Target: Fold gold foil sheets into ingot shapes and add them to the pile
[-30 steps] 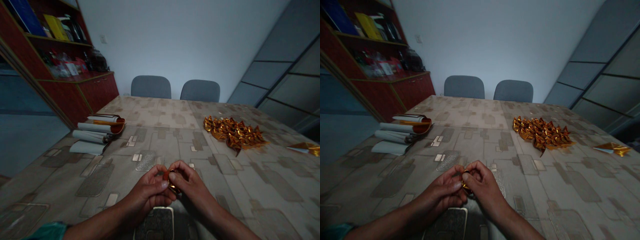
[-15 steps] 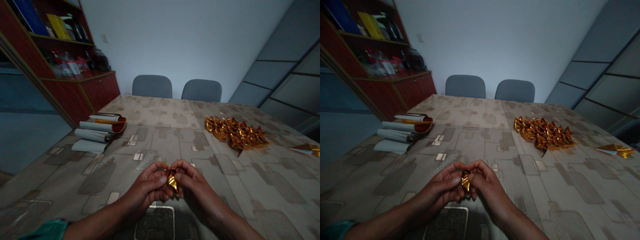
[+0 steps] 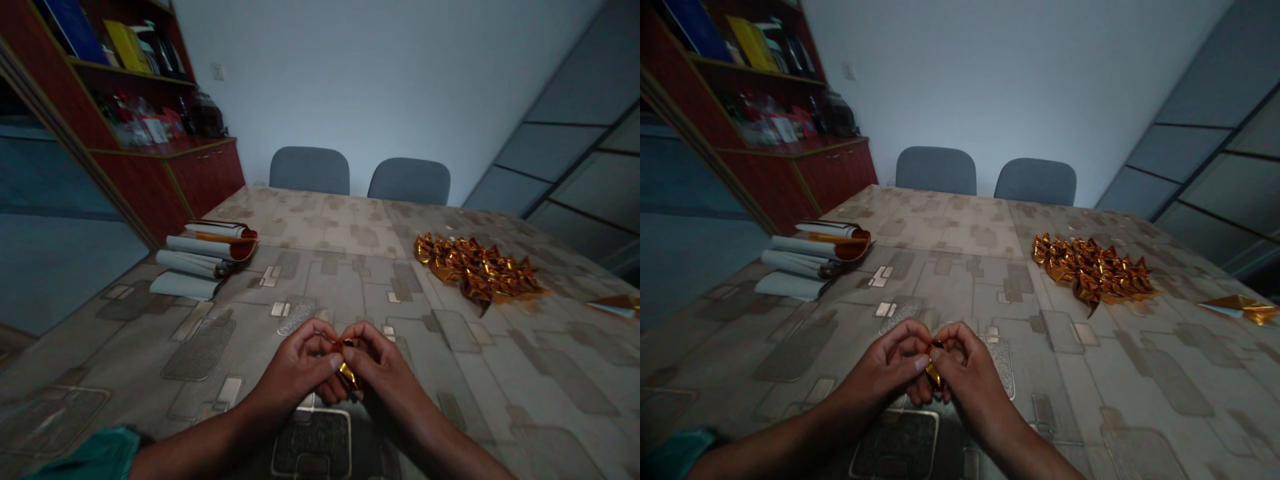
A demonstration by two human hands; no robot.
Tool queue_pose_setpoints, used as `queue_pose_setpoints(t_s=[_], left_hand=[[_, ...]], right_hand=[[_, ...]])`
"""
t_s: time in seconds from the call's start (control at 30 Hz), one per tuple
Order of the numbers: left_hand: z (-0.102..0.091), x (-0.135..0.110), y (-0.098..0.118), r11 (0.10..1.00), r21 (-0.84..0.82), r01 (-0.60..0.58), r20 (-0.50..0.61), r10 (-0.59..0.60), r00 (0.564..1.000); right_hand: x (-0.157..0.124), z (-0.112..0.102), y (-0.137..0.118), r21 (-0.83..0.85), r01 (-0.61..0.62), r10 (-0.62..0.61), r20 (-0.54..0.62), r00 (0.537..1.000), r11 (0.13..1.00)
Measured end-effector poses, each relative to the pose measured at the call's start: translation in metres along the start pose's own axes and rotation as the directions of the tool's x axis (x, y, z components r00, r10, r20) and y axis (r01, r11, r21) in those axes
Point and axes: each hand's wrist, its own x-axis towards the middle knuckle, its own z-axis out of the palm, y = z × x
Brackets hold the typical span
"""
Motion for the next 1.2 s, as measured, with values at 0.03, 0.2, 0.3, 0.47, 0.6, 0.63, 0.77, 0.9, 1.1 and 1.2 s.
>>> queue_pose_setpoints(t_s=[0.03,0.2,0.3,0.47,0.6,0.63,0.77,0.9,1.1,1.2], left_hand=[[0.000,0.000,0.001,1.000,-0.001,0.003,0.007,-0.003,1.000],[-0.001,-0.002,0.002,1.000,0.007,0.006,0.019,-0.007,1.000],[-0.002,-0.001,0.001,1.000,0.005,0.003,0.011,-0.003,1.000],[-0.002,-0.001,0.001,1.000,0.013,0.009,-0.002,-0.009,1.000],[-0.003,-0.001,0.001,1.000,0.003,0.016,-0.011,-0.016,1.000],[-0.003,0.000,0.000,1.000,0.004,0.017,-0.012,-0.017,1.000],[-0.003,0.000,-0.001,1.000,0.015,0.011,-0.019,-0.011,1.000],[-0.002,-0.001,0.002,0.999,0.039,-0.003,-0.039,0.004,0.999],[-0.002,-0.003,0.005,1.000,0.027,0.006,-0.012,-0.006,1.000],[-0.001,-0.003,0.003,1.000,0.029,0.001,-0.012,-0.001,1.000]], right_hand=[[0.000,0.000,0.000,0.001,-0.008,0.008,-0.005,1.000,1.000],[-0.002,-0.001,0.000,0.054,-0.026,0.025,0.027,0.999,0.998],[-0.002,-0.001,-0.002,0.079,-0.045,0.041,0.044,0.998,0.996],[-0.001,-0.003,-0.001,0.088,-0.028,0.021,0.070,0.997,0.996],[0.000,-0.005,0.001,0.090,-0.027,0.019,0.092,0.996,0.996],[0.001,-0.005,0.002,0.083,-0.027,0.018,0.103,0.994,0.996],[0.002,-0.005,0.002,0.051,-0.019,0.013,0.124,0.992,0.999],[-0.004,-0.005,-0.005,0.084,-0.040,0.029,0.130,0.991,0.996],[-0.010,-0.005,-0.013,0.133,-0.037,0.026,0.084,0.996,0.990],[-0.006,-0.004,-0.010,0.102,-0.020,0.011,0.091,0.996,0.995]])
